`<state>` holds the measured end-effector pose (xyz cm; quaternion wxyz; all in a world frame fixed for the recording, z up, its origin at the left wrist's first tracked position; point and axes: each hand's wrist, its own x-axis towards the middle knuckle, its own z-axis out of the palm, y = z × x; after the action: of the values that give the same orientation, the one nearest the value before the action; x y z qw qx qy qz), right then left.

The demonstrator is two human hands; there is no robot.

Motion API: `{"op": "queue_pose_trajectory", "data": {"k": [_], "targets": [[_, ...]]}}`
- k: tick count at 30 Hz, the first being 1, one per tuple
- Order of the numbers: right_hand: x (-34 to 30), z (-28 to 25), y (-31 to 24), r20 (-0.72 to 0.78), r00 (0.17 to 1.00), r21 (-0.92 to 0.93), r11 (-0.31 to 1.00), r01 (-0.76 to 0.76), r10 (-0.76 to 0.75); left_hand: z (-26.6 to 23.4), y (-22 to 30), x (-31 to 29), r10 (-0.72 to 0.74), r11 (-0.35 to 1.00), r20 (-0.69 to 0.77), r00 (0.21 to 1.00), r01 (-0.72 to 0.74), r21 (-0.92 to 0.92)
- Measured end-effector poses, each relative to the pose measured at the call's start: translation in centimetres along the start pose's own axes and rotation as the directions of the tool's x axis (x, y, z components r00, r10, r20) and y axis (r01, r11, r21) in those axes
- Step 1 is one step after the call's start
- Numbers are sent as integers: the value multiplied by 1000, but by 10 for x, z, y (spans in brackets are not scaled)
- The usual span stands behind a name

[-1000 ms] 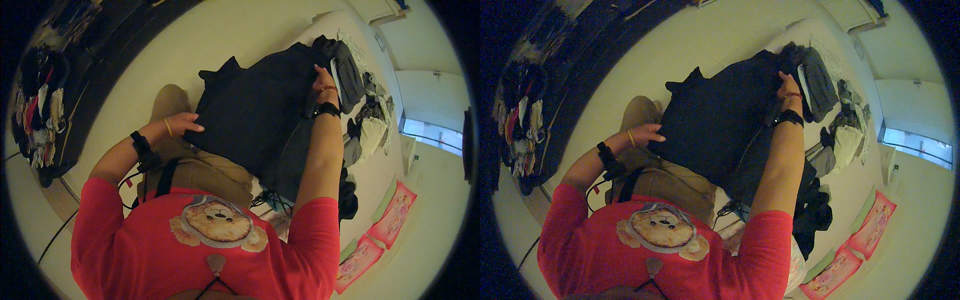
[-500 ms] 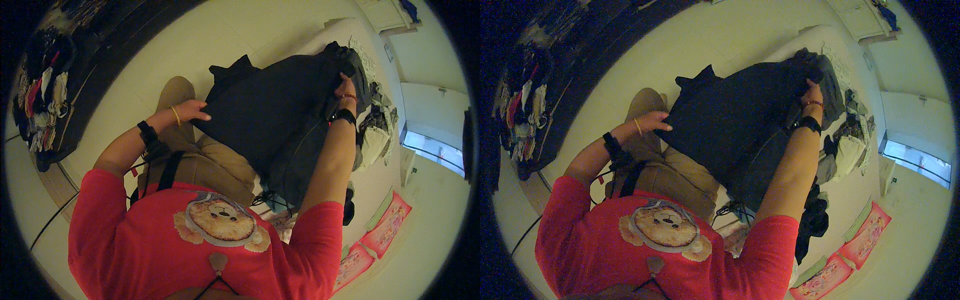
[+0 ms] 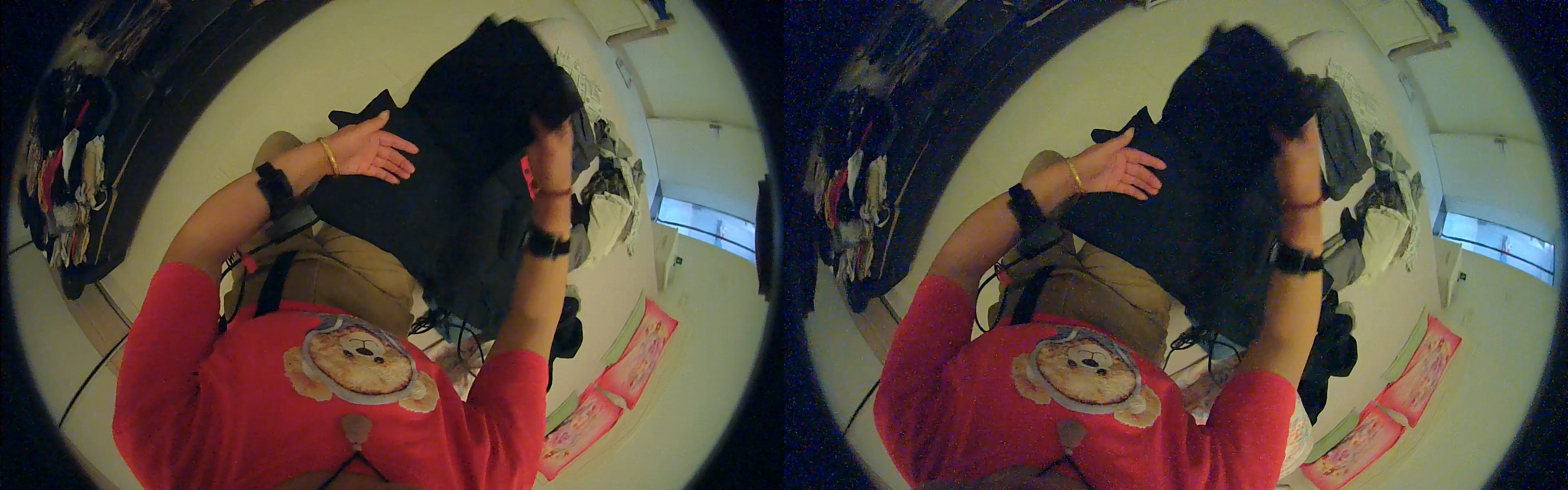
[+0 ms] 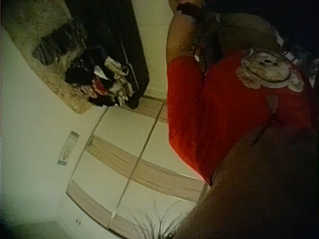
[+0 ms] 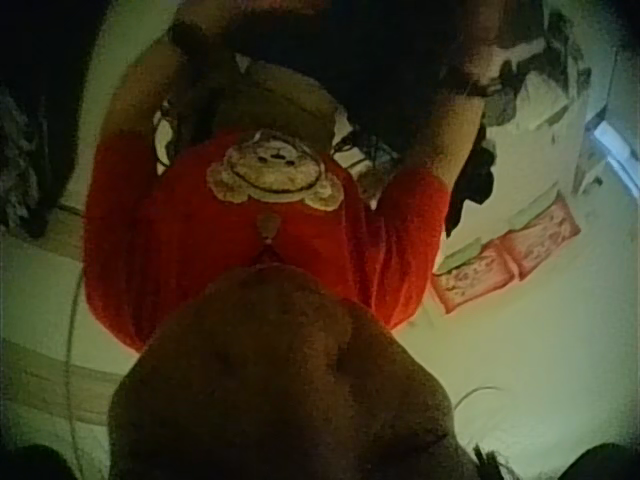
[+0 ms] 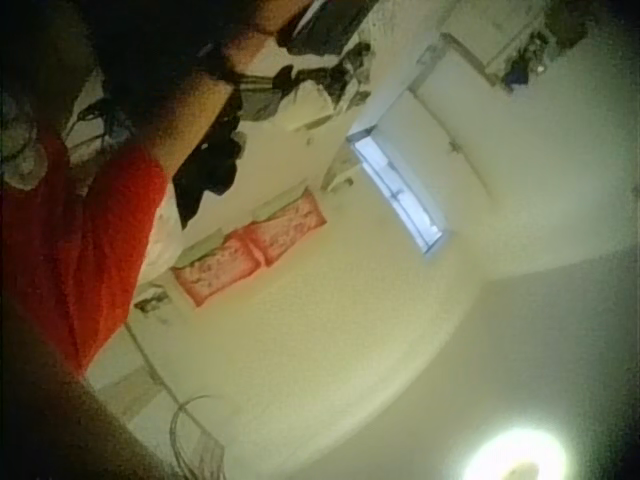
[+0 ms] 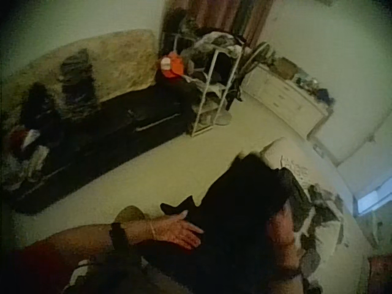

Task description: The person folds several garments on a bed, including a black shirt with red accents, a pair of jeans, and other dark and light-colored items. Each item is smoothed, folded, and stacked in sequence.

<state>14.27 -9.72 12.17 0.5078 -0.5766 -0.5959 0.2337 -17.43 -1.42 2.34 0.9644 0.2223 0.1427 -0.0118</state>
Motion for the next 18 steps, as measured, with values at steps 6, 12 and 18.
{"op": "queue_pose_trajectory", "data": {"k": [6, 12, 18], "targets": [[-134, 92, -45, 581, 770, -204, 963, -175, 263, -19, -21, 12, 25, 980, -86, 996, -41, -194], [-171, 107, -49, 511, 830, -291, 953, -80, 225, -13, -15, 24, 51, 924, -387, 921, 104, 369], [-158, 71, -33, 305, 839, 59, 870, -489, 451, -23, -16, 3, 195, 918, -348, 917, -46, 393]]}}
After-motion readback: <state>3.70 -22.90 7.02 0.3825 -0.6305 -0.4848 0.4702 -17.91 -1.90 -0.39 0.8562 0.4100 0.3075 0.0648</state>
